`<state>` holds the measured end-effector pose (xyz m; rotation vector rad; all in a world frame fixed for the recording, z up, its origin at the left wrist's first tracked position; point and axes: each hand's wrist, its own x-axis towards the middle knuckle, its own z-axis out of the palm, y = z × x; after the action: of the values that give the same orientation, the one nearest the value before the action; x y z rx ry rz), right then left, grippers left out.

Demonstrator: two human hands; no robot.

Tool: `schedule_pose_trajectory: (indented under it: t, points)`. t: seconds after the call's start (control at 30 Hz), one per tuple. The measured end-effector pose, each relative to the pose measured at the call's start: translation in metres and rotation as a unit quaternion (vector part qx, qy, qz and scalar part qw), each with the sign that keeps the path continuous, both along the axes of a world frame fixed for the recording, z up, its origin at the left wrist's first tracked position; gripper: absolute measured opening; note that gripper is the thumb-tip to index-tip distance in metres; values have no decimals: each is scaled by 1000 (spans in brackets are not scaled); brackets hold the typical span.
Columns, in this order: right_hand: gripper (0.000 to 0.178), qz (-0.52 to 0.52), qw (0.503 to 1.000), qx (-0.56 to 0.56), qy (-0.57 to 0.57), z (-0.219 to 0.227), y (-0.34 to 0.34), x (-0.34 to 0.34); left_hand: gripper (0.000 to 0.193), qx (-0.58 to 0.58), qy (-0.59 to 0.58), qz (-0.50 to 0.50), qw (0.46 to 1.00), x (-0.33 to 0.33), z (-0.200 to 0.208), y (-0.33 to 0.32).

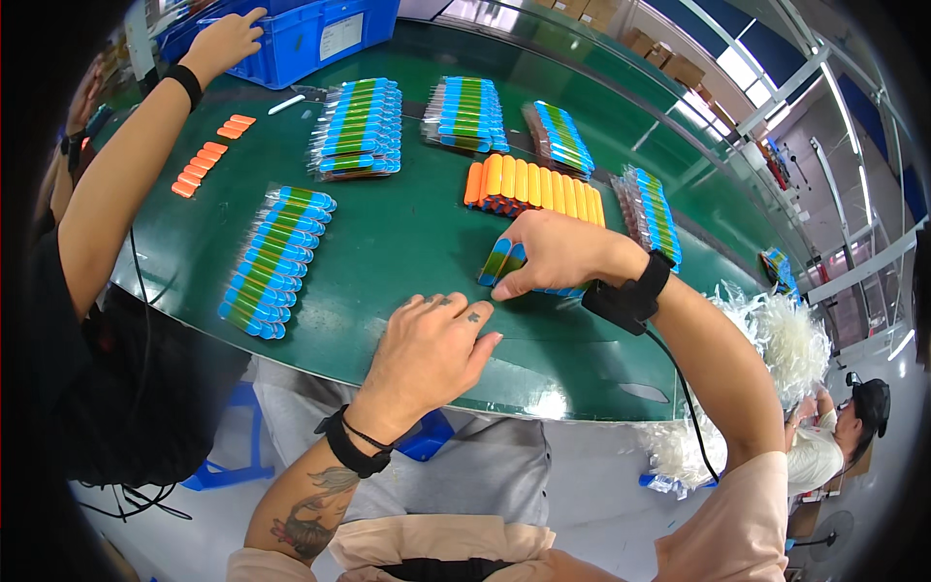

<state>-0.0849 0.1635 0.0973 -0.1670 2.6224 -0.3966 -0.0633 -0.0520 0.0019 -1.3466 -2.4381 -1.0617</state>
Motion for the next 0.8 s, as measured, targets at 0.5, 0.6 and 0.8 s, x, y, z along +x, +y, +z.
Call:
schedule_pose_trajectory:
  t: [0.5, 0.6, 0.8]
  points:
    - [44, -15, 1000, -1, 19, -10, 10, -7, 27, 4, -9, -7, 1000, 1, 1, 1]
    - [44, 6, 1000, 6, 29, -8, 8, -6, 27, 2, -10, -6, 1000, 0, 5, 0]
    - [43, 25, 994, 12, 106, -13, 18, -2, 27, -2, -10, -12, 1000, -1, 1, 2]
